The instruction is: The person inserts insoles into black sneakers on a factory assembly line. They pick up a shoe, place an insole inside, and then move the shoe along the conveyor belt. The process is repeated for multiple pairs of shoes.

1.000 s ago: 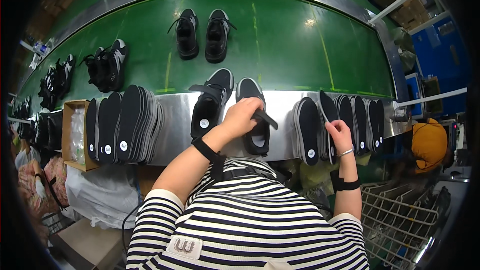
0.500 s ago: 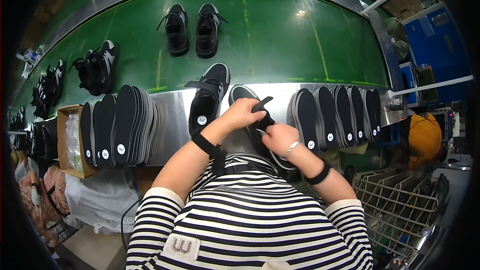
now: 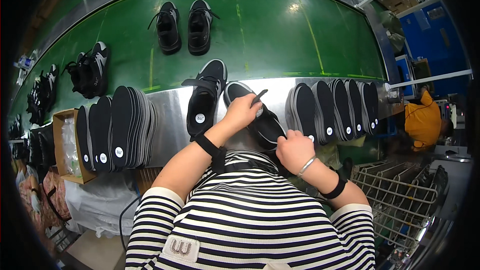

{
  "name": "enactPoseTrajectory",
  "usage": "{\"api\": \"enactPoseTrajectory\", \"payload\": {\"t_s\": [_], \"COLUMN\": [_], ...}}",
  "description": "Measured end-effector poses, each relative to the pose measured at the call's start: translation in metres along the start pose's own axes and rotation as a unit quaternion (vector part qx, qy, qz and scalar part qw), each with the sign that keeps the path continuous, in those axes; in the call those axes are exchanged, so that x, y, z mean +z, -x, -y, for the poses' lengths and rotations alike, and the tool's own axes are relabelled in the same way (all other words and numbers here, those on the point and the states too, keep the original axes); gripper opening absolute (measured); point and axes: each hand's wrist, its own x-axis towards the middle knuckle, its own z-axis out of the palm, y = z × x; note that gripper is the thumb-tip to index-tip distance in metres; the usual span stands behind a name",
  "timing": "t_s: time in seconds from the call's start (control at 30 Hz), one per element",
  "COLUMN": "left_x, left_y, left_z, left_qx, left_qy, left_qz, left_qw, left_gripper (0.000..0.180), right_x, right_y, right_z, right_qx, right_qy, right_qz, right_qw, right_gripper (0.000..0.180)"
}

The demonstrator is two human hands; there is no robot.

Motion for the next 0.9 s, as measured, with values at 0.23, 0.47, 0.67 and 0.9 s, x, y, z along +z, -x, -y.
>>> {"api": "enactPoseTrajectory", "payload": {"t_s": [0.23,0.47,0.67,0.9], "left_x": [0.0,0.002,0.001,0.003], "left_y": [0.001,0.002,0.002,0.004], "left_z": [-0.003,0.007,0.002,0.003], "left_qx": [-0.023,-0.008,-0.022,-0.002], "left_qy": [0.013,0.054,0.033,0.012], "left_qz": [-0.001,-0.02,-0.019,-0.039], "left_qw": [1.0,0.998,0.999,0.999], "left_gripper": [0.021,0.023,0.021,0.021], "right_x": [0.054,0.05,0.042,0.03], "right_y": [-0.068,-0.095,-0.099,-0.092], "right_z": [0.004,-0.003,0.009,0.004], "right_qx": [0.042,-0.011,0.017,-0.076], "right_qy": [-0.053,-0.021,0.039,0.097], "right_qz": [0.112,0.352,0.375,0.393], "right_qw": [0.991,0.936,0.926,0.911], "right_gripper": [0.01,0.019,0.022,0.021]}}
